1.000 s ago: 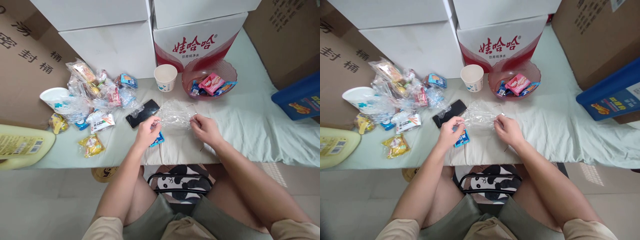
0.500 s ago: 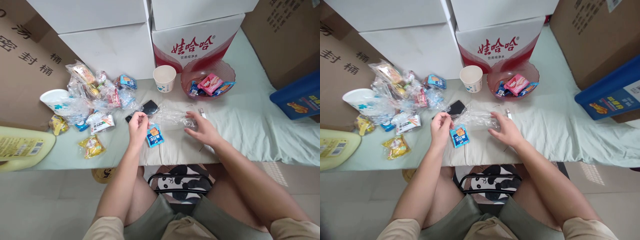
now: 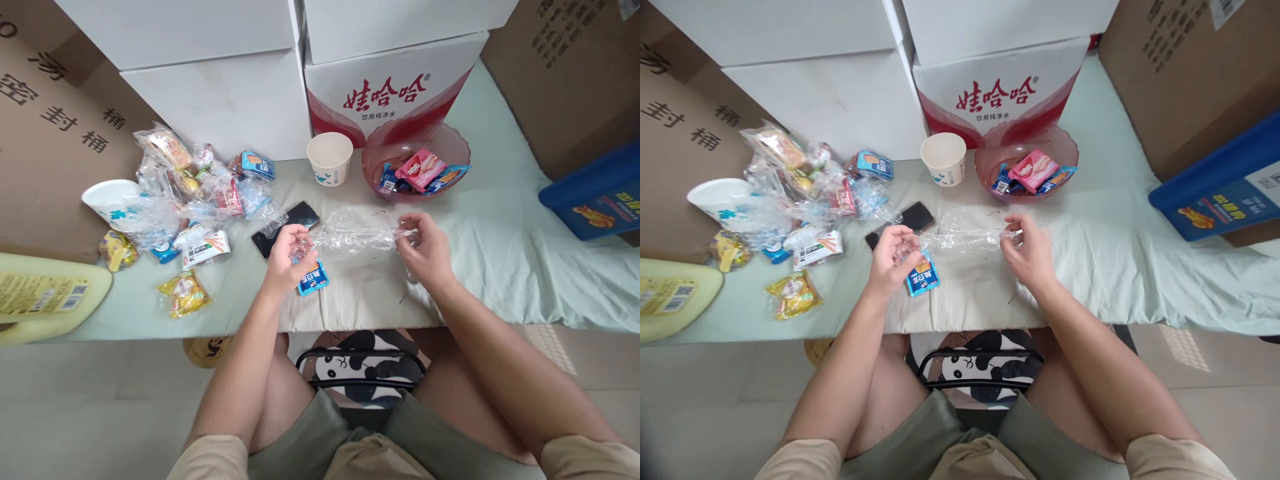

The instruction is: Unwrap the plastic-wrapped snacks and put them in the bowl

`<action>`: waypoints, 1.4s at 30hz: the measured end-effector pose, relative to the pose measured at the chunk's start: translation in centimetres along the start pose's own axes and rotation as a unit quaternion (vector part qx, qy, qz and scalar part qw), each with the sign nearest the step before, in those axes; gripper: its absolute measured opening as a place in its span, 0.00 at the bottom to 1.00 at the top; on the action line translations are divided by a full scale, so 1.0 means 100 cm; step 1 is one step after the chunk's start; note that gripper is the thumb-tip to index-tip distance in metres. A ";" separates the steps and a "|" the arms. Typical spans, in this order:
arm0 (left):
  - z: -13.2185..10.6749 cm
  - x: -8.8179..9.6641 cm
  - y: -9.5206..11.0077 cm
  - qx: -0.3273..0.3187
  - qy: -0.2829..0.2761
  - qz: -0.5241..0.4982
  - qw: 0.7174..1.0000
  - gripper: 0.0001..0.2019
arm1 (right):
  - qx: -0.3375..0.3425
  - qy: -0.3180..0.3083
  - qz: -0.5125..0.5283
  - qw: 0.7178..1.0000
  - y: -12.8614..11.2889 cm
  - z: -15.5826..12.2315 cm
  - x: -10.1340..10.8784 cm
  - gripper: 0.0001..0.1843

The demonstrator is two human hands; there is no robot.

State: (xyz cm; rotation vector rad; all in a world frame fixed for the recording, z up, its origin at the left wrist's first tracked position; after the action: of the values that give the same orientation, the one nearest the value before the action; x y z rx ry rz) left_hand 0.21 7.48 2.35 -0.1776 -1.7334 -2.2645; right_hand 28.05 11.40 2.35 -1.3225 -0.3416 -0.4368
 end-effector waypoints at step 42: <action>-0.003 0.016 0.017 -0.076 0.171 0.310 0.932 0.10 | 0.239 -0.302 -0.269 0.883 -0.018 -0.042 -0.061 0.21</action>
State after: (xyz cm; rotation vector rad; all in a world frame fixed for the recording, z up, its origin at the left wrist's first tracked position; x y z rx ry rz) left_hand -0.76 6.55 4.25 -0.2943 -1.1176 -1.8204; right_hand 21.86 7.66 0.08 -0.8276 -1.2811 -0.3524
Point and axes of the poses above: each hand's wrist, its own z-axis towards the middle knuckle, its own x-axis out of the back of the hand, y = z × x, the point moved 6 cm from there along z, towards the middle knuckle, and after that the axes turned 1 degree about -x, right-handed, at the moved point
